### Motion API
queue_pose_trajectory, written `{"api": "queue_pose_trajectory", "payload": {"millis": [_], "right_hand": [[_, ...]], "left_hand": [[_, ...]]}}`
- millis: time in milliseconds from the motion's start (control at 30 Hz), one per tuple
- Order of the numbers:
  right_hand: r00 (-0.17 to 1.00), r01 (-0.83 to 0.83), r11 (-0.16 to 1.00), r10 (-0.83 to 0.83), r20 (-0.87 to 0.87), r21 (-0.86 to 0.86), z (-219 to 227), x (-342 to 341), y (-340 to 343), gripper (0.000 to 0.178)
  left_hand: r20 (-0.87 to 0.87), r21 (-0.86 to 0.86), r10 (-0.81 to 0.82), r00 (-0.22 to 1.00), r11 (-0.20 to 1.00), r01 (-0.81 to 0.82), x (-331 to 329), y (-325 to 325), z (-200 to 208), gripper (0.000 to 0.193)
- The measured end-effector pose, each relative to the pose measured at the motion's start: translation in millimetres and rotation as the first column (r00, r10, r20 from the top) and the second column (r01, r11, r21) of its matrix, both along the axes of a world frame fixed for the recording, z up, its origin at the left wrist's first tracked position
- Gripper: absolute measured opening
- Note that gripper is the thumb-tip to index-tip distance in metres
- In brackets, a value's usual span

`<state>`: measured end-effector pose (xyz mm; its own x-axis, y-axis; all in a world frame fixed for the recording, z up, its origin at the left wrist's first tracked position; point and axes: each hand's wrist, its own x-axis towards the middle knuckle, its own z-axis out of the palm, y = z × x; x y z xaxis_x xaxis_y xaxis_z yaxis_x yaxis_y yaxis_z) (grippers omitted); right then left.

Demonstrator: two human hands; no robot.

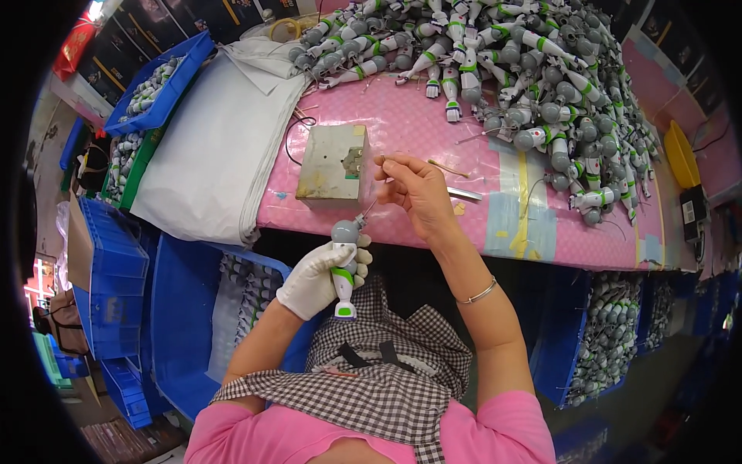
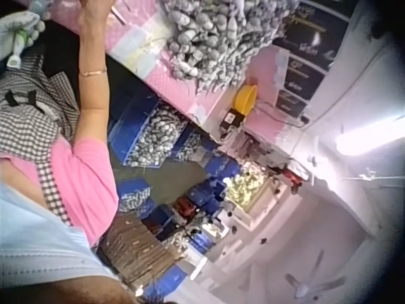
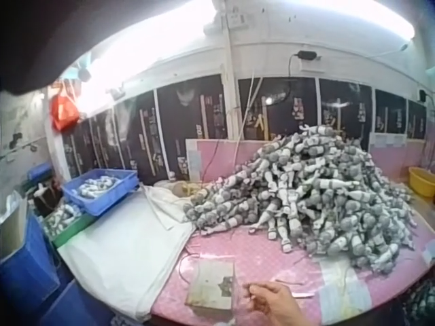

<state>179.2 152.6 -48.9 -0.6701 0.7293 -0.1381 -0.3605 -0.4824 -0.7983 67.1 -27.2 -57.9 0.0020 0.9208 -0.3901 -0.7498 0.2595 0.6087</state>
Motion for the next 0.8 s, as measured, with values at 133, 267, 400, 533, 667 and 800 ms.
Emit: {"api": "queue_pose_trajectory", "payload": {"millis": [133, 267, 400, 533, 667, 800], "right_hand": [[0.952, -0.088, 0.944, -0.014, 0.305, 0.318, -18.0, -16.1, 17.1, 0.016], [0.898, -0.173, 0.784, -0.122, 0.422, 0.595, -23.5, -32.1, 26.0, 0.015], [0.878, -0.264, 0.798, -0.033, 0.477, 0.542, -11.8, -33.9, 28.2, 0.016], [0.852, -0.337, 0.830, 0.067, 0.520, 0.445, -7.2, -33.0, 30.7, 0.018], [0.839, -0.370, 0.846, 0.127, 0.530, 0.383, -2.4, -33.1, 31.0, 0.021], [0.824, -0.402, 0.833, 0.147, 0.547, 0.381, -4.6, -32.4, 36.6, 0.021]], "left_hand": [[-0.257, -0.050, -0.051, 0.965, 0.998, 0.039, 1.1, 8.2, 12.9, 0.041], [-0.473, 0.080, 0.231, 0.850, 0.972, -0.220, -9.9, 26.5, 30.7, 0.032], [-0.291, 0.051, 0.245, 0.925, 0.969, -0.240, -28.3, 33.6, 36.4, 0.038], [-0.038, 0.122, 0.182, 0.983, 0.977, -0.176, -34.7, 36.2, 34.4, 0.035], [-0.151, 0.103, 0.261, 0.953, 0.963, -0.248, -35.3, 38.6, 26.3, 0.033], [-0.127, 0.116, 0.250, 0.960, 0.965, -0.236, -34.0, 40.6, 30.3, 0.031]]}}
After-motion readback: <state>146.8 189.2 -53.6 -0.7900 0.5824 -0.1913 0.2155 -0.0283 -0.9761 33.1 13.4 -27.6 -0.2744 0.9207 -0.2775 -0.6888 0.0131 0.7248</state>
